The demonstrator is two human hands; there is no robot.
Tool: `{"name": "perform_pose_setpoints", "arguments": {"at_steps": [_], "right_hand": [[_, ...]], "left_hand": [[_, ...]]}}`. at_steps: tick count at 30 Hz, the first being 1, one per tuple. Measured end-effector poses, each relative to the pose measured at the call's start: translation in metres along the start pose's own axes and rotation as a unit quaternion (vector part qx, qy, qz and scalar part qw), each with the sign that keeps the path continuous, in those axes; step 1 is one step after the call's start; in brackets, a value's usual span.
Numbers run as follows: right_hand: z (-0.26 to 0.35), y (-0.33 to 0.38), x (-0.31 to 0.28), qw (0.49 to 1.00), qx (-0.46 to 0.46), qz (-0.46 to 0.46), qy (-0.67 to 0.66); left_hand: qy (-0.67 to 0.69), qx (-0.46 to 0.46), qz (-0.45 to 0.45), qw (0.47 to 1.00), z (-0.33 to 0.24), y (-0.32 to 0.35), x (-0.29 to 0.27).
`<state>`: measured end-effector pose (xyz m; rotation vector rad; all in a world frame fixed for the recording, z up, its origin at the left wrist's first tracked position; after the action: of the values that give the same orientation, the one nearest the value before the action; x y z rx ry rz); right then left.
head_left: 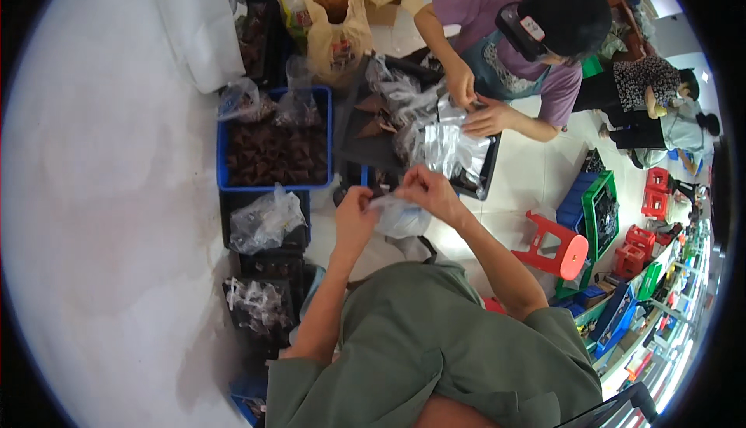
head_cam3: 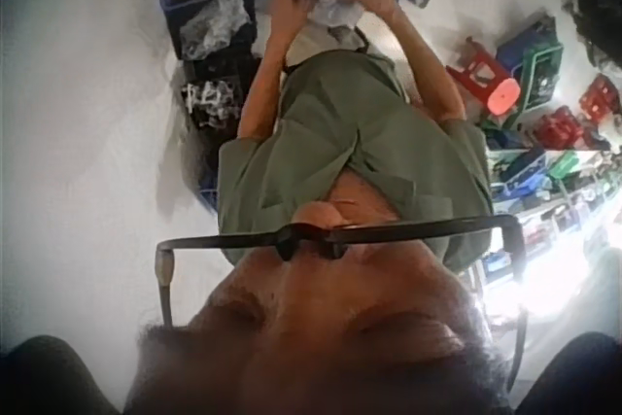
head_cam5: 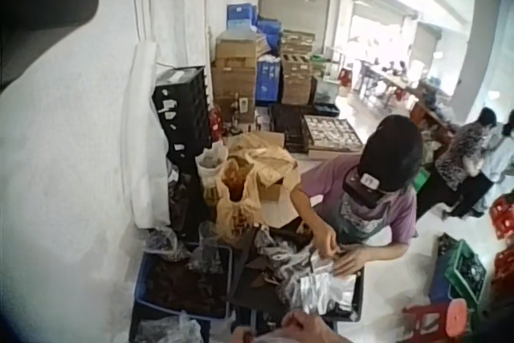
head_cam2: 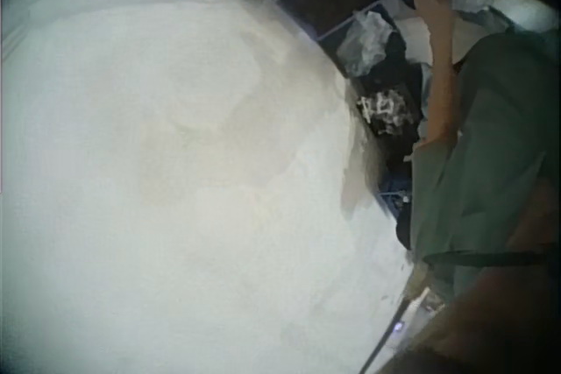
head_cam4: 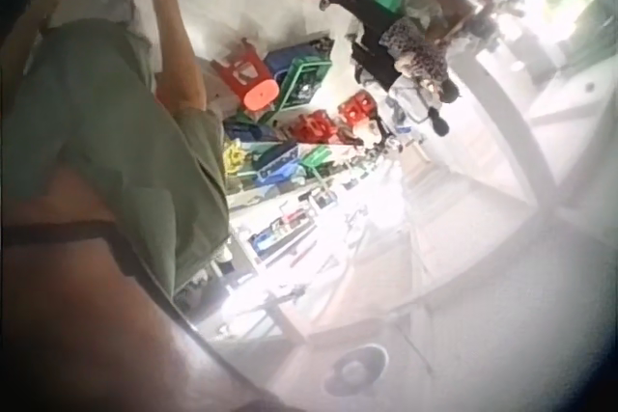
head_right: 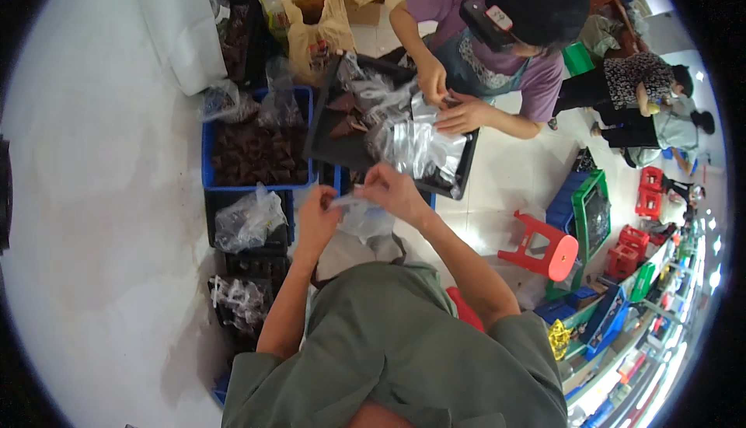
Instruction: The person walks to a workstation, opens plastic bags, and places brown items into the plastic bags by hand.
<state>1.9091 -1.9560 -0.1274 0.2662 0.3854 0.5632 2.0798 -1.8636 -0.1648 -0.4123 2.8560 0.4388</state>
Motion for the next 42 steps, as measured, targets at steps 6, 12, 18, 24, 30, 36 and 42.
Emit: {"name": "perform_pose_setpoints", "arguments": {"at_steps": [6, 12, 18, 24, 30, 36, 42], "right_hand": [[0.0, -0.018, 0.02, 0.956, -0.147, 0.039, 0.25], [-0.011, -0.098, 0.018, 0.976, -0.077, 0.029, 0.203], [-0.016, -0.149, 0.063, 0.898, 0.136, 0.403, -0.112], [-0.047, -0.182, 0.047, 0.958, -0.002, 0.118, 0.261], [-0.04, -0.189, 0.076, 0.627, -0.256, 0.084, 0.731], [-0.037, -0.179, 0.053, 0.659, -0.277, 0.02, 0.699], [0.048, -0.103, -0.004, 0.985, 0.04, 0.111, 0.128]], "left_hand": [[-0.029, 0.046, 0.088, 0.995, -0.002, -0.004, -0.018], [0.076, 0.009, 0.089, 0.993, 0.0, -0.01, -0.038], [0.0, -0.037, -0.062, 0.997, 0.054, -0.014, -0.084], [0.05, -0.115, -0.076, 0.989, 0.044, -0.015, -0.107], [0.047, -0.019, -0.052, 0.997, 0.013, -0.018, -0.11], [-0.009, 0.049, -0.041, 0.998, 0.005, -0.012, -0.099], [-0.149, 0.073, -0.062, 0.984, -0.01, -0.004, -0.072]]}}
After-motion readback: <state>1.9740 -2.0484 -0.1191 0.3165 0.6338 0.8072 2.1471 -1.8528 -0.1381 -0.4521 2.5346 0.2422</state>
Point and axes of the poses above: each hand's wrist, its own y-axis away from the middle knuckle, its own x-axis out of the palm, z = x × y, the point moved 6 cm from there along -y, towards the middle knuckle, and after that the axes turned 2 degrees about y, right-handed, at the moved point
